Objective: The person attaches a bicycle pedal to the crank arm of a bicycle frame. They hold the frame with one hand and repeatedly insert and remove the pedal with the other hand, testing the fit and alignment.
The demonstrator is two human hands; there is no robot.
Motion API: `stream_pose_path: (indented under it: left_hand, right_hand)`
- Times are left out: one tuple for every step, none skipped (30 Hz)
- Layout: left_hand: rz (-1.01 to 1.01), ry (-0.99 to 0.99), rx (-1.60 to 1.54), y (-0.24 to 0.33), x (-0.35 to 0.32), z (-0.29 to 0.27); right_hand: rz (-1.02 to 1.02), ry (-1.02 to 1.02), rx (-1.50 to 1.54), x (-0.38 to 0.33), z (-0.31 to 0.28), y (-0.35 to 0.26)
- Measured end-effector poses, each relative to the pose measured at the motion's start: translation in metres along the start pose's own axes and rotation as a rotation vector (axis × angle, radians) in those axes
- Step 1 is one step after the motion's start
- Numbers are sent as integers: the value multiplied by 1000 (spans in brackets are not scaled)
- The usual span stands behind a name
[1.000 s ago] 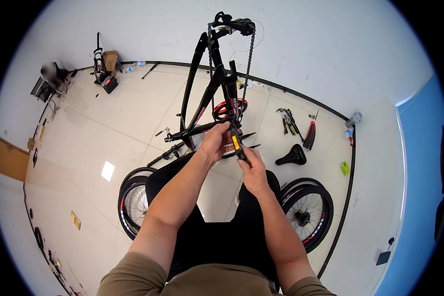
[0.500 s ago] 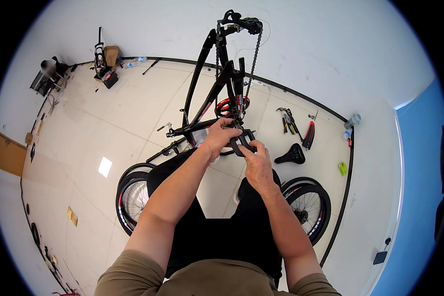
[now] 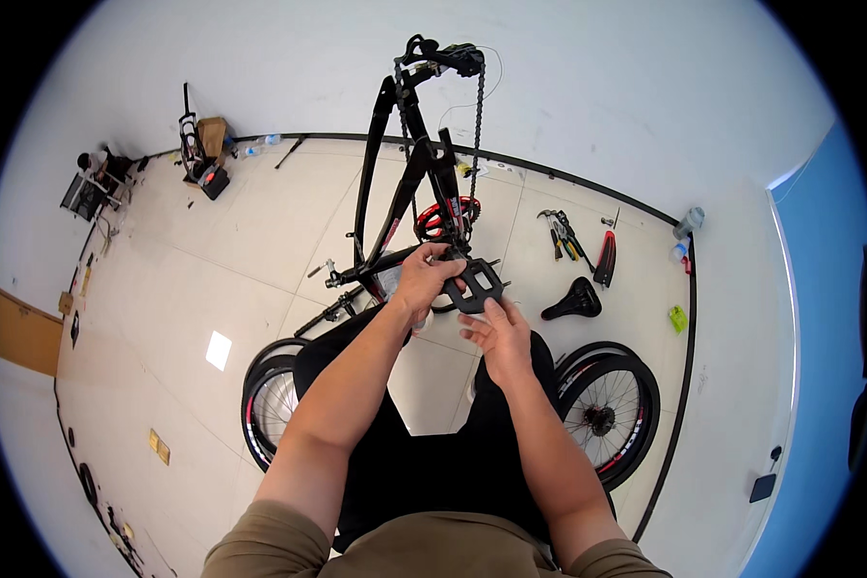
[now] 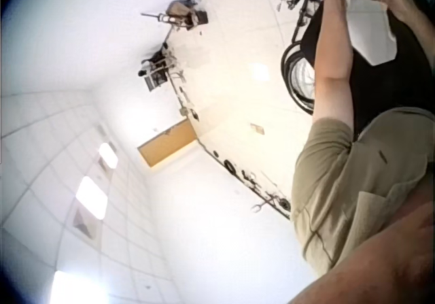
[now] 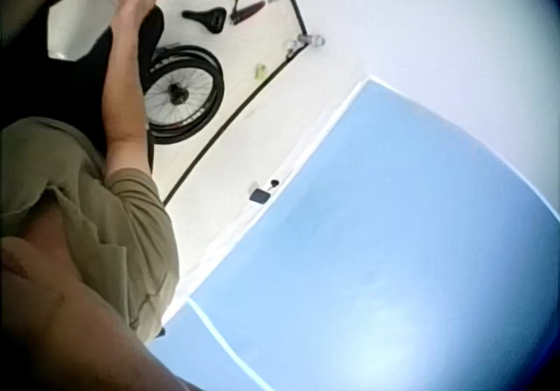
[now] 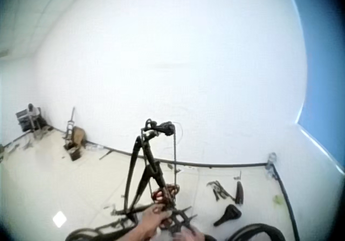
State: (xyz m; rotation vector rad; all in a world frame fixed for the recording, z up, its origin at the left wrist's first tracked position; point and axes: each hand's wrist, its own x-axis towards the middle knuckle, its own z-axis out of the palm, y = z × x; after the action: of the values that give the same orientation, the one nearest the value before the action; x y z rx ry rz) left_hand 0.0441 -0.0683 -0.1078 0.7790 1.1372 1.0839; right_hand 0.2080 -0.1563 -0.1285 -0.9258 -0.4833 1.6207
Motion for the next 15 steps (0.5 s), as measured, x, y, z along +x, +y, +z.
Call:
stream_pose_path:
  left_hand:
    - [-4,-3,-1,2,-1,1]
    - [-9,-6,-2,2,-5,3]
    - [-18,-8,-4,2,-9,5]
    - [-24,-9,-12,3,-10,4]
    - [-31,-11,-20,4,-10,4]
    - [-35,-14,-38,4,-11,6]
    - [-32,-20,-23,5,-13,7]
    - [2,-31,-16,2,-13,7]
    - [39,-35,-9,-2,-13,5]
    - [77,-39,-3,-5,-13,3]
    - [64,-42,7,-8,-11,1]
    - [49,-45,16,-11,-9,-1]
    - [35,-47,25,-13,-8,-3]
    - [40,-56,32,-16,-7,-5]
    - [44,-68,38,-15,-6,-6]
  right_hand:
    - [94,-67,86,1,-1,-4]
    - [186,-136,172,2,-1,-6]
    - [118,-149,120,1,0,-5]
    - [112,-131,110,2,2,-3]
    - [107,-112,98,3,4,0]
    - [100,-95,78,4,3,0]
    - [87,-86,59,5,2,2]
    - [75,-76,39,5,1,4]
    - [66,-72,20,5,2,5]
    - [42,-65,6,4,4,5]
    - [19,-59,-8,3,5,5]
    - [-4,-51,-23,2,6,4]
    - [-18,-54,-46,3,5,6]
    - [-32,-57,-69,5,3,8]
    - [-47,-58,-93,6,2,9]
